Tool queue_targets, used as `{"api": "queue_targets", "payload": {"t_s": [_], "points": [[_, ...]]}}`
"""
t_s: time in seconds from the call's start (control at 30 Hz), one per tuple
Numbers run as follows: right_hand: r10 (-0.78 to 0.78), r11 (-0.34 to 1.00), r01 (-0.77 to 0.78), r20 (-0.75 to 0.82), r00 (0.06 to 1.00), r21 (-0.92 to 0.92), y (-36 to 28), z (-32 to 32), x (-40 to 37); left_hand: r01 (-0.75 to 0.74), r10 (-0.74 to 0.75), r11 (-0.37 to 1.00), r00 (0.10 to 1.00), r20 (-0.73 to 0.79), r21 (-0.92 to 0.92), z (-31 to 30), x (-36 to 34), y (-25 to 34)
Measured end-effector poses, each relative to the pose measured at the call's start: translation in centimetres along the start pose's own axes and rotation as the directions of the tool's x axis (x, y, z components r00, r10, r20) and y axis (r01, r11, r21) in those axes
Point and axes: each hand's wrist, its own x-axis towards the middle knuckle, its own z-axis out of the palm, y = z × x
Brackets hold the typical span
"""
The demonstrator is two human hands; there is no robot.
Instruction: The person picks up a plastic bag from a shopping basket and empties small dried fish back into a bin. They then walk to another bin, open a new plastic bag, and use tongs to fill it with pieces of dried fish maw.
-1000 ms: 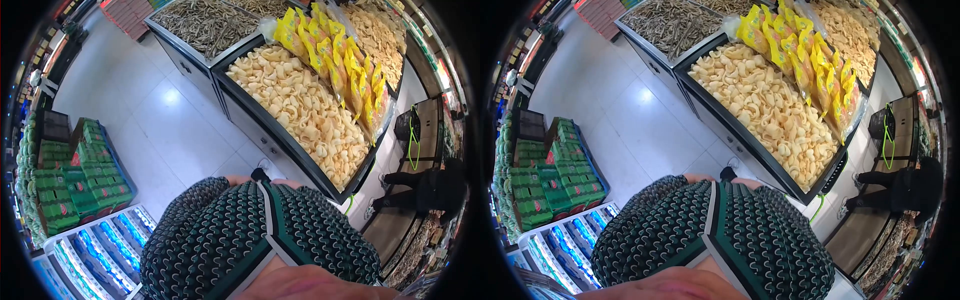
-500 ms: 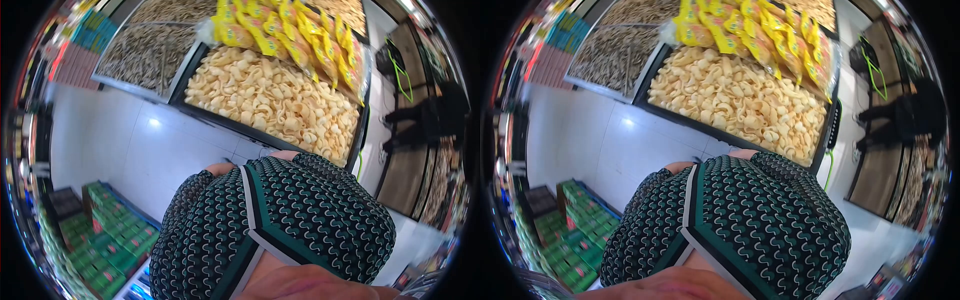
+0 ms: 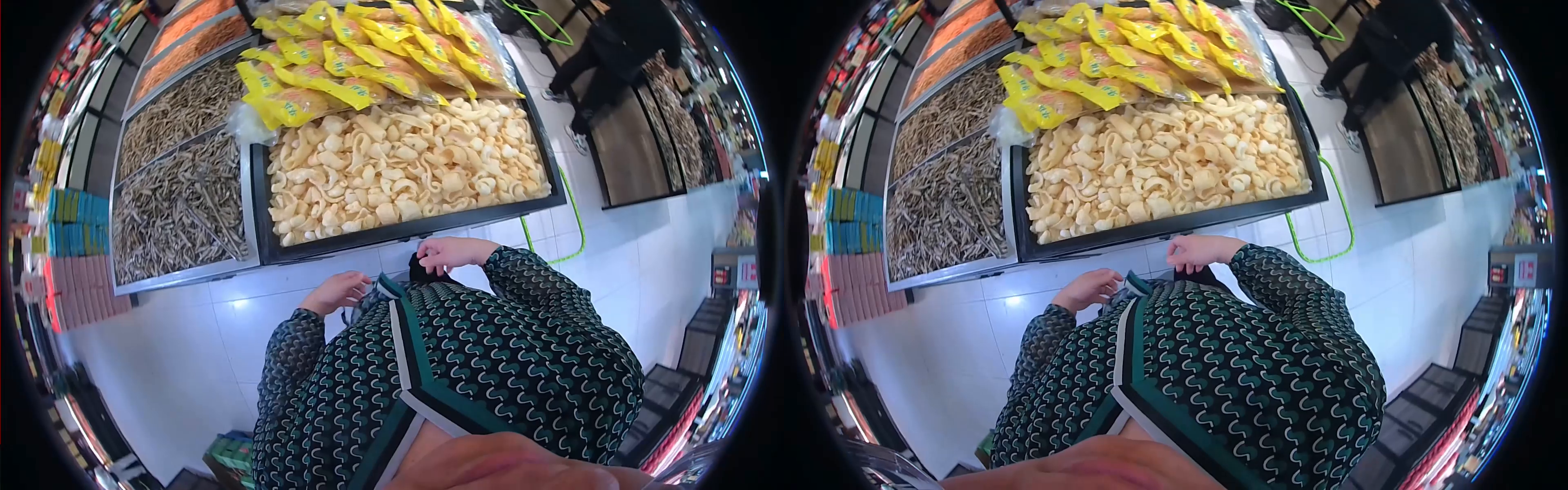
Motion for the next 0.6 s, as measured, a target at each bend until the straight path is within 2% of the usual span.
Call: {"api": "queue_targets", "payload": {"t_s": [0.03,0.07,0.1,0.13,0.2,0.23,0.27,0.33,0.37,0.4,0.47,0.5,0.53,0.57,0.6], "points": [[-0.055,0.99,0.048,-0.047,0.997,-0.13,1.6,0.0,0.7,0.045,-0.011,0.953,0.993,-0.114,0.301,0.5,1.4,-0.5],[-0.114,0.961,0.089,-0.083,0.99,-0.263,2.6,0.0,0.9,0.113,0.021,0.816,0.974,-0.224,0.567,0.8,2.9,-1.2],[-0.062,0.981,0.05,-0.057,0.996,-0.188,2.0,-0.1,-0.2,0.055,0.013,0.705,0.996,-0.09,0.707,0.1,5.1,-2.6],[-0.064,0.982,0.051,-0.065,0.996,-0.181,0.8,-0.4,-1.9,0.057,0.007,0.699,0.996,-0.087,0.713,1.3,5.1,-2.3],[-0.131,0.99,0.122,-0.142,0.981,-0.071,-1.5,-2.6,-5.3,-0.086,0.036,0.834,0.994,0.101,0.545,6.3,2.9,-0.3],[-0.17,0.985,0.157,-0.276,0.946,-0.071,-1.5,-4.3,-6.5,0.038,-0.04,0.933,0.999,-0.002,0.358,11.1,-0.2,3.4],[-0.205,0.979,0.191,-0.403,0.892,-0.076,-1.4,-6.4,-7.6,0.042,-0.044,0.932,0.999,-0.003,0.361,10.7,0.7,3.8],[-0.242,0.968,0.223,-0.669,0.702,-0.116,-1.3,-11.4,-9.5,0.14,-0.185,0.929,0.977,0.104,0.342,8.8,3.0,3.9],[-0.203,0.973,0.213,-0.746,0.634,-0.085,-2.0,-14.0,-10.8,0.151,-0.175,0.894,0.984,0.019,0.421,8.6,3.6,4.4],[-0.162,0.977,0.207,-0.813,0.559,-0.052,-2.5,-17.1,-11.8,0.151,-0.171,0.894,0.985,0.01,0.422,7.3,5.1,4.0],[-0.156,0.95,0.311,-0.902,0.404,-0.025,-0.8,-24.7,-11.2,0.079,0.086,0.629,0.982,-0.17,0.773,4.6,8.5,2.4],[-0.153,0.941,0.338,-0.927,0.342,-0.03,-0.3,-28.9,-10.5,0.046,0.106,0.636,0.984,-0.146,0.77,5.7,8.6,2.2],[-0.146,0.931,0.364,-0.951,0.274,-0.038,0.4,-32.7,-9.7,-0.018,0.124,0.795,0.983,-0.133,0.607,9.0,7.6,2.9],[-0.15,0.93,0.366,-0.947,0.284,-0.037,1.1,-36.8,-8.6,-0.069,0.2,0.84,0.961,-0.19,0.538,13.7,6.1,4.2],[-0.162,0.958,0.261,-0.973,0.163,-0.115,1.6,-40.8,-7.3,-0.126,0.271,0.873,0.928,-0.254,0.471,17.0,5.5,5.3]]}}
